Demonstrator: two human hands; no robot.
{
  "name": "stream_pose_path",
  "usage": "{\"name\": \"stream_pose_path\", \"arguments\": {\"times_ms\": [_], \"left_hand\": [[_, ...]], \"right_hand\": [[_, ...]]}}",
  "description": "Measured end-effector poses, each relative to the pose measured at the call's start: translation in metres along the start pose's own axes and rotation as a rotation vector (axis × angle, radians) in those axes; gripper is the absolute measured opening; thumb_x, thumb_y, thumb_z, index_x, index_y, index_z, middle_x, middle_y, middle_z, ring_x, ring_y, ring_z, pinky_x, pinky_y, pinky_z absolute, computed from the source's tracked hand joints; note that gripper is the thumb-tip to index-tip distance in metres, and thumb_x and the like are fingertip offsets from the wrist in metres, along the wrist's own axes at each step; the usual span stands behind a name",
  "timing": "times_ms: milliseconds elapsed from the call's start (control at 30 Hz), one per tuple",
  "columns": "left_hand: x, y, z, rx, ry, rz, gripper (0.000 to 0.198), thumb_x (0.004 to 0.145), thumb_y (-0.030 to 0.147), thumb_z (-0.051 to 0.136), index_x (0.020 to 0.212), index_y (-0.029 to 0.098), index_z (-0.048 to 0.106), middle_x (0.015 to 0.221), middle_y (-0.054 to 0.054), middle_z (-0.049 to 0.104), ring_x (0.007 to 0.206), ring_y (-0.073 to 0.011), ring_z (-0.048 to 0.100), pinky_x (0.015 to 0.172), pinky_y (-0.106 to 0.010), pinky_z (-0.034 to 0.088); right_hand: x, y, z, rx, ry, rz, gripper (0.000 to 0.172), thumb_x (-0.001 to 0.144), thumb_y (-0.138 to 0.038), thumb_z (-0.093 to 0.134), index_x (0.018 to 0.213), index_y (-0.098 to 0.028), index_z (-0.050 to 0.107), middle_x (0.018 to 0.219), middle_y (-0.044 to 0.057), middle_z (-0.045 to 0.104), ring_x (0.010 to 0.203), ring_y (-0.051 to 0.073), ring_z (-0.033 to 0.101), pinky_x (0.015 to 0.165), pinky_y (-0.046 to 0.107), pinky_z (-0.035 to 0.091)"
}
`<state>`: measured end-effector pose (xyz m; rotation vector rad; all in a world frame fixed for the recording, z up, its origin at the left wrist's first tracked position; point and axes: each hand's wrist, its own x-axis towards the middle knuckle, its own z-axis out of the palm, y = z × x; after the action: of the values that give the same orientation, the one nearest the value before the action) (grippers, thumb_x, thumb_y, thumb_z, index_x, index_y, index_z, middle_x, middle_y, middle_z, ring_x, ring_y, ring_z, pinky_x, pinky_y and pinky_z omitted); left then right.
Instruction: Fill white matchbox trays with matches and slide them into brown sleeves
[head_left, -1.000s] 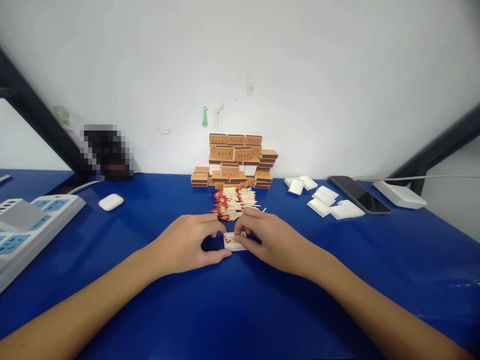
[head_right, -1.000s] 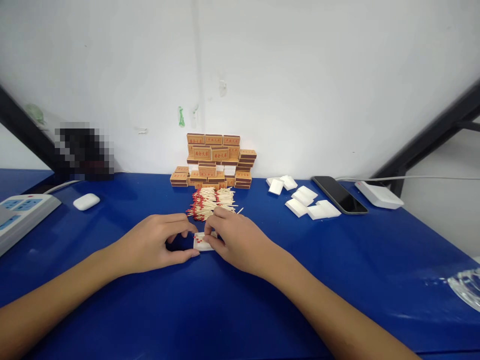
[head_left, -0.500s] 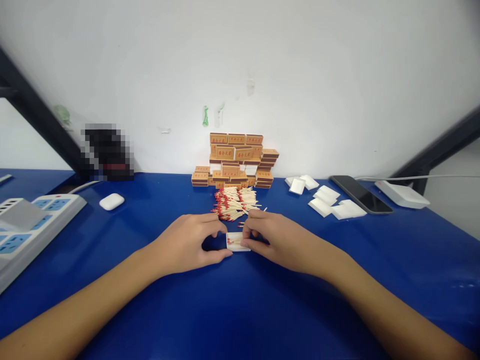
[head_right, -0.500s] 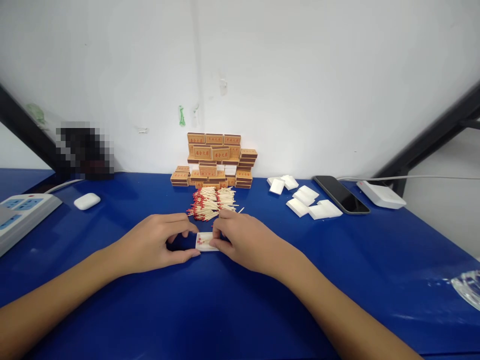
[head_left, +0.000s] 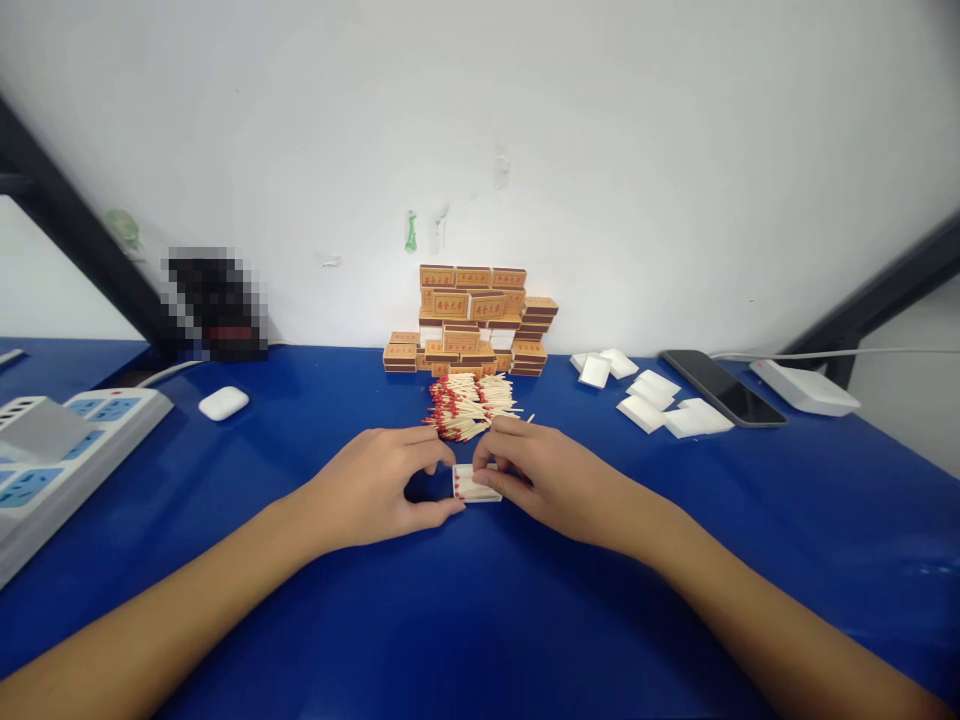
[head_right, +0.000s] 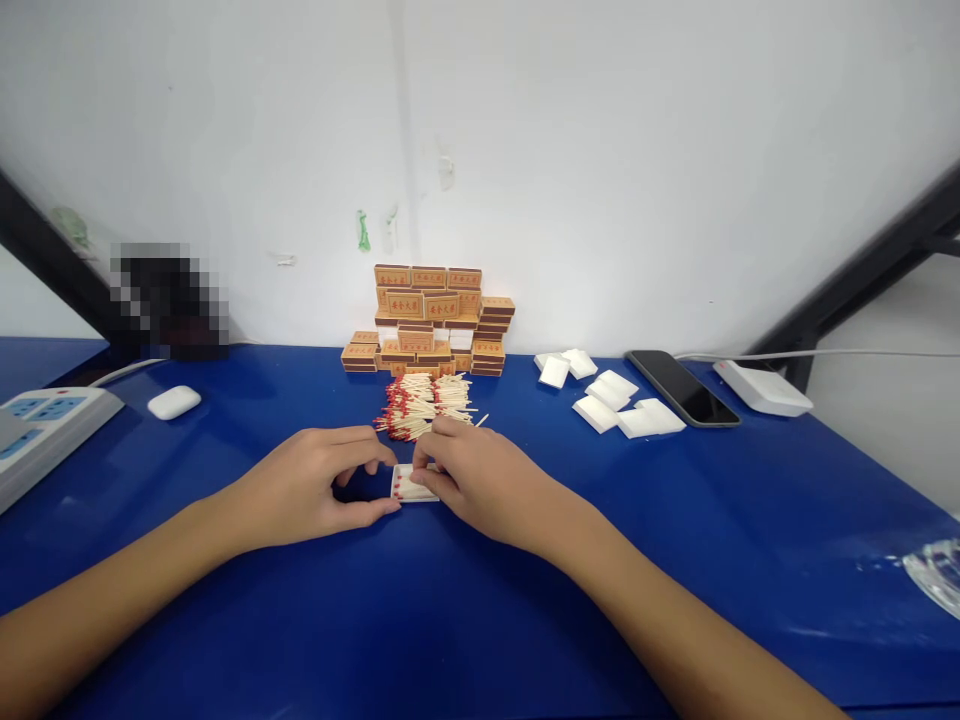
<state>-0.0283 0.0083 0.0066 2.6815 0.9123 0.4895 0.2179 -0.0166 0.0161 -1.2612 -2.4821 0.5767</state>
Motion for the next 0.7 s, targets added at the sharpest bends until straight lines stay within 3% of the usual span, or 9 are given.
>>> {"name": "stream_pose_path", "arguments": {"times_ms": [233,700], "left_hand": [[0.0006,0.0003,0.0008,-0.013,0.045,0.011,0.020,0.086,0.036,0.077,0.098,0.022,0.069,0.086,0.003,0.066,0.064,-0.0117,0.054,0.058,-0.026,0.040],[0.0003,0.0003,0.0004,-0.017,0.019,0.000,0.021,0.086,0.038,0.076,0.097,0.022,0.069,0.086,0.003,0.066,0.062,-0.0115,0.054,0.056,-0.026,0.040]], "right_hand": [[-0.0020,-0.0033,-0.0022,-0.021,-0.024,-0.005,0.012,0.100,-0.018,0.060,0.093,-0.018,0.069,0.098,0.004,0.062,0.079,0.014,0.058,0.069,0.028,0.042],[-0.0027,-0.0012,-0.0083,0.074,-0.047,-0.039,0.011,0.098,-0.019,0.062,0.091,-0.021,0.070,0.088,0.001,0.061,0.075,0.014,0.054,0.067,0.028,0.040]]}}
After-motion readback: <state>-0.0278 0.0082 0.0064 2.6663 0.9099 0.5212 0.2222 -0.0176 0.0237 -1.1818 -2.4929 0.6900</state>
